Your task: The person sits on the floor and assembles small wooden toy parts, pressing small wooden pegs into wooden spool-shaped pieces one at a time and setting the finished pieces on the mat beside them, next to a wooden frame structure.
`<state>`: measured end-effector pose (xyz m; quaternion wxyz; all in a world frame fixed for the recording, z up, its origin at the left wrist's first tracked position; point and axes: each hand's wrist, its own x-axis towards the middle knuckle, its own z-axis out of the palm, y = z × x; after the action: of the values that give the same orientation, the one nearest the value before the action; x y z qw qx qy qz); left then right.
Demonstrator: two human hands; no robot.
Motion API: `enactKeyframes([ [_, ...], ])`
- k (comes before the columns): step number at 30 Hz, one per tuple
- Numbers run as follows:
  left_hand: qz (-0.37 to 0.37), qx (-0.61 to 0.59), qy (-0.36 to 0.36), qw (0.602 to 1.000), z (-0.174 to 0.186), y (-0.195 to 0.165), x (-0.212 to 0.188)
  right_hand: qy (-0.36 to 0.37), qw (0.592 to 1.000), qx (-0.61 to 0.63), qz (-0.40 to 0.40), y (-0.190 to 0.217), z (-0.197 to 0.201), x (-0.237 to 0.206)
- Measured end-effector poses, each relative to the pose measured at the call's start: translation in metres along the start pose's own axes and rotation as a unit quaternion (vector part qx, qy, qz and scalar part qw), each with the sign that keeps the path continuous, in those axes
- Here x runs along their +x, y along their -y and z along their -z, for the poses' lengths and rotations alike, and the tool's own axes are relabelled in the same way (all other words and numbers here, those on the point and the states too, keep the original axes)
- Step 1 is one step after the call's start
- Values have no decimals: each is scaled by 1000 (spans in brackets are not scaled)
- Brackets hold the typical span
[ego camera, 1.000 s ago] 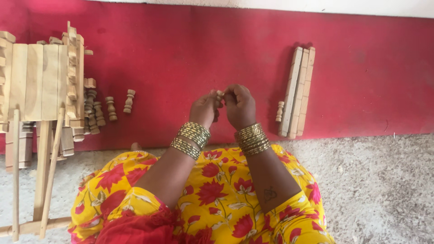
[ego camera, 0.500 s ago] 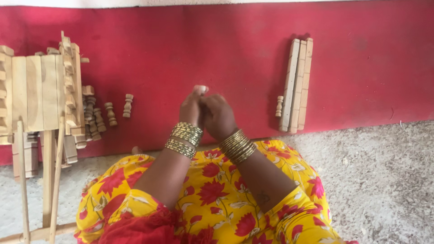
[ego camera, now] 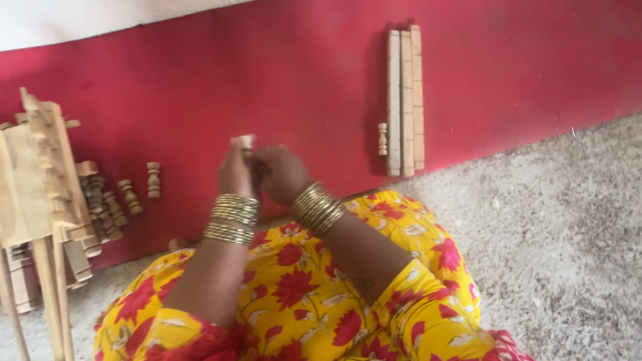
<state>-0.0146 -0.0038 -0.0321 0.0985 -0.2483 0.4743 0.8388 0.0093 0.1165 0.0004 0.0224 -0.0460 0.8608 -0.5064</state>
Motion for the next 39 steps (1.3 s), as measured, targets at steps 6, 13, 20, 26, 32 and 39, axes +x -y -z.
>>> enactKeyframes([
  [6,2,68,-12,998,-25,15,-10,80,996,-35,-2,-25,29,5],
  [13,29,30,12,999,-118,85,2,-43,978,-159,-126,-49,111,35],
  [20,63,39,103,992,-190,178,60,-176,913,328,-169,-95,227,31],
  [26,-26,192,92,977,-232,185,77,-281,709,638,-106,-118,215,53],
  [32,45,236,70,968,-242,192,94,-332,690,619,-174,-153,191,67],
  [39,158,-75,282,943,-239,186,105,-415,614,658,-135,-180,178,71],
])
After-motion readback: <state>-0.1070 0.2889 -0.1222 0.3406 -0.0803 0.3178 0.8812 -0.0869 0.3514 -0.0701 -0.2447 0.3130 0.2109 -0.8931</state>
